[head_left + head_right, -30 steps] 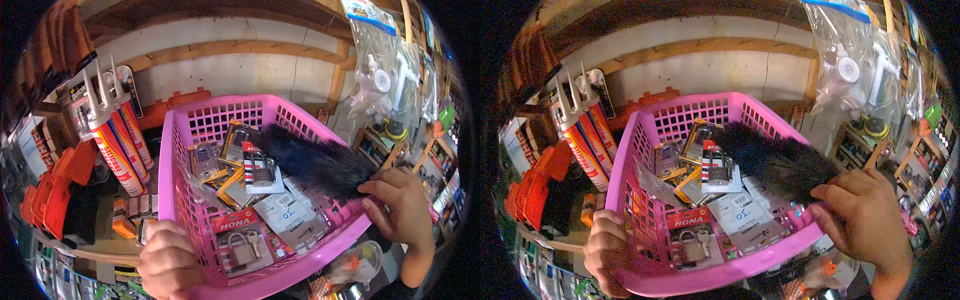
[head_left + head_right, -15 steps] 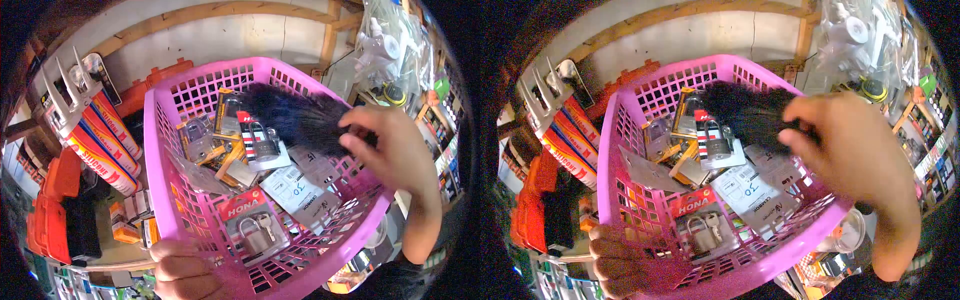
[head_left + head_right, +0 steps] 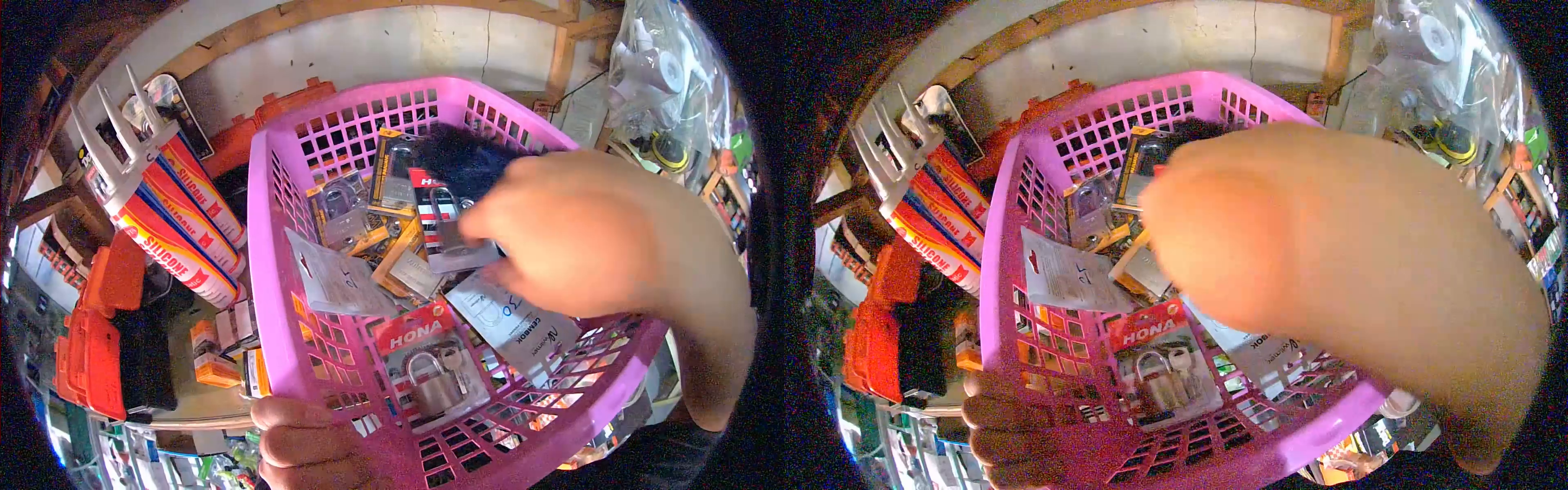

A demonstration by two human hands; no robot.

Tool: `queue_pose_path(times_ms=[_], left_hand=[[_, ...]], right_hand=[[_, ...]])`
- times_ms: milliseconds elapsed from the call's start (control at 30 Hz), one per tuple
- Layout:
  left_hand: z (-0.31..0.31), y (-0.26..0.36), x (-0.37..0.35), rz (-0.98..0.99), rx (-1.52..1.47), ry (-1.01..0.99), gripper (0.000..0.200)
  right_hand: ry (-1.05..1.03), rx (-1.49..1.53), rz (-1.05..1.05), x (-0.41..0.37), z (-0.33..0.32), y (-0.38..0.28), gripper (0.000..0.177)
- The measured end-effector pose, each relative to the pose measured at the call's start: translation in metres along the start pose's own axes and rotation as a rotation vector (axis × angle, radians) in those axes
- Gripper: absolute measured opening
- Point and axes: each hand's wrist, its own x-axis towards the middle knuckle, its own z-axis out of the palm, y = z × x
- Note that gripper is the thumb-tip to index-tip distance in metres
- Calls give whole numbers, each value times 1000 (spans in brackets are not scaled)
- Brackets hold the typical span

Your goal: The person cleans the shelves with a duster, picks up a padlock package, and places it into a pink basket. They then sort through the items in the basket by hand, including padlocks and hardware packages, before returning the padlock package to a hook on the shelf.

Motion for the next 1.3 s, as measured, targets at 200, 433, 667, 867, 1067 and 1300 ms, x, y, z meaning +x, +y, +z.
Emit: queue_pose_path(times_ms=[200,433,667,867,1067,1300], left_hand=[[-1,-1,-2,17,14,15,48],[-4,-2,-3,38,-30,-33,51],[2,-1,-5,23,-43,29,45],[-4,-2,-3,22,-40,-33,42],[-5,-1,-3,16,-30,-38,39],[-3,1,-2,17,-10,-50,35]], right_hand=[[-261,69,56,52,-30,-16,16],[-488,-204,183,64,27,22,27],[-508,-130,159,67,42,30,36],[-605,-156,152,66,39,18,26],[-635,-131,147,61,31,1,24],[-480,22,-248,37,46,-16,44]])
